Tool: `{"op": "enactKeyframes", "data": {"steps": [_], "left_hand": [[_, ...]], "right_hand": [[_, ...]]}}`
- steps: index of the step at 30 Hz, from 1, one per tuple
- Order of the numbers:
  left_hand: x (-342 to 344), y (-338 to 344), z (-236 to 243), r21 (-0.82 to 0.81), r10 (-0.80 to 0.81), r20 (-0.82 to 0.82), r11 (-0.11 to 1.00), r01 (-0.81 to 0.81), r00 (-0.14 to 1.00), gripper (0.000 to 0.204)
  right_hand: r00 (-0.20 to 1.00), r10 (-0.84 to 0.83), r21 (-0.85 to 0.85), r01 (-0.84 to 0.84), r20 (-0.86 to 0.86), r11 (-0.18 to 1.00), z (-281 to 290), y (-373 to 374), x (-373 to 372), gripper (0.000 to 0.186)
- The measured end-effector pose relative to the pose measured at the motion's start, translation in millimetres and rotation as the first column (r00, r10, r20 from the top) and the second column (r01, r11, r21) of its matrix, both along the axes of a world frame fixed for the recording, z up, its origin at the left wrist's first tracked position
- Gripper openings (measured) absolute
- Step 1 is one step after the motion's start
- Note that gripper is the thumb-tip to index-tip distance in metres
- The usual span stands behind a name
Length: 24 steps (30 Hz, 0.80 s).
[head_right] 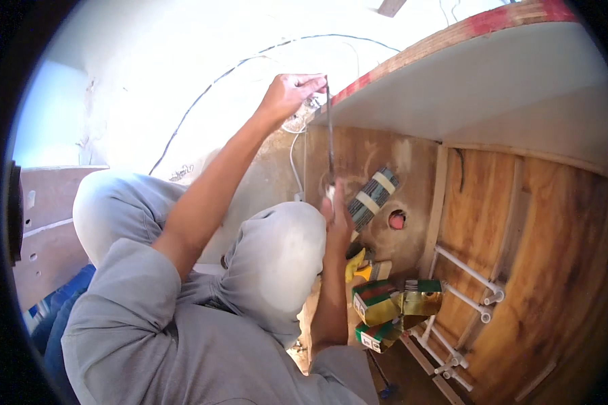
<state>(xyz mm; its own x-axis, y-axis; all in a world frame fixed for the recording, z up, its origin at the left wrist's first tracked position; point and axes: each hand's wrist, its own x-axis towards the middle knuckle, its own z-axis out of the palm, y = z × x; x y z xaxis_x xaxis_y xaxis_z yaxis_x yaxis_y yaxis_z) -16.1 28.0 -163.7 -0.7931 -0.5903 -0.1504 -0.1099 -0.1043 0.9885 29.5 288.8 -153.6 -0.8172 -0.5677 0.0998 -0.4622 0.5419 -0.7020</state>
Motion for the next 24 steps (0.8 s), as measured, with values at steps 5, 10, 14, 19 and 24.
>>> {"op": "enactKeyframes", "data": {"steps": [5, 10, 14, 19, 24], "left_hand": [[1.9, -0.5, 24.3, -0.367, 0.159, -0.060, 0.915, -0.170, 0.985, 0.033], [-6.7, -31.6, -37.8, -0.143, 0.215, 0.069, 0.968, -0.204, 0.974, 0.030], [-0.6, 5.9, 72.1, -0.076, 0.188, -0.036, 0.979, -0.190, 0.982, 0.029], [1.7, 10.1, 112.2, -0.105, 0.164, -0.307, 0.973, -0.205, 0.937, 0.033], [-25.5, -25.0, 70.9, 0.168, 0.231, -0.264, 0.967, -0.191, 0.936, 0.037]], "right_hand": [[0.999, 0.006, 0.013, -0.005, -0.050, 1.000, 27.8, -13.1, 0.5, 0.042], [0.997, 0.064, 0.155, -0.068, 0.034, 0.986, 6.0, -53.0, -12.1, 0.044], [0.996, 0.038, -0.023, -0.040, -0.083, 0.999, 44.2, -8.4, -6.8, 0.043], [0.999, -0.049, -0.088, 0.049, 0.004, 0.995, 85.6, -5.8, 9.4, 0.043], [0.998, -0.020, 0.005, 0.020, 0.066, 1.000, 96.7, -49.4, 1.8, 0.042]]}}
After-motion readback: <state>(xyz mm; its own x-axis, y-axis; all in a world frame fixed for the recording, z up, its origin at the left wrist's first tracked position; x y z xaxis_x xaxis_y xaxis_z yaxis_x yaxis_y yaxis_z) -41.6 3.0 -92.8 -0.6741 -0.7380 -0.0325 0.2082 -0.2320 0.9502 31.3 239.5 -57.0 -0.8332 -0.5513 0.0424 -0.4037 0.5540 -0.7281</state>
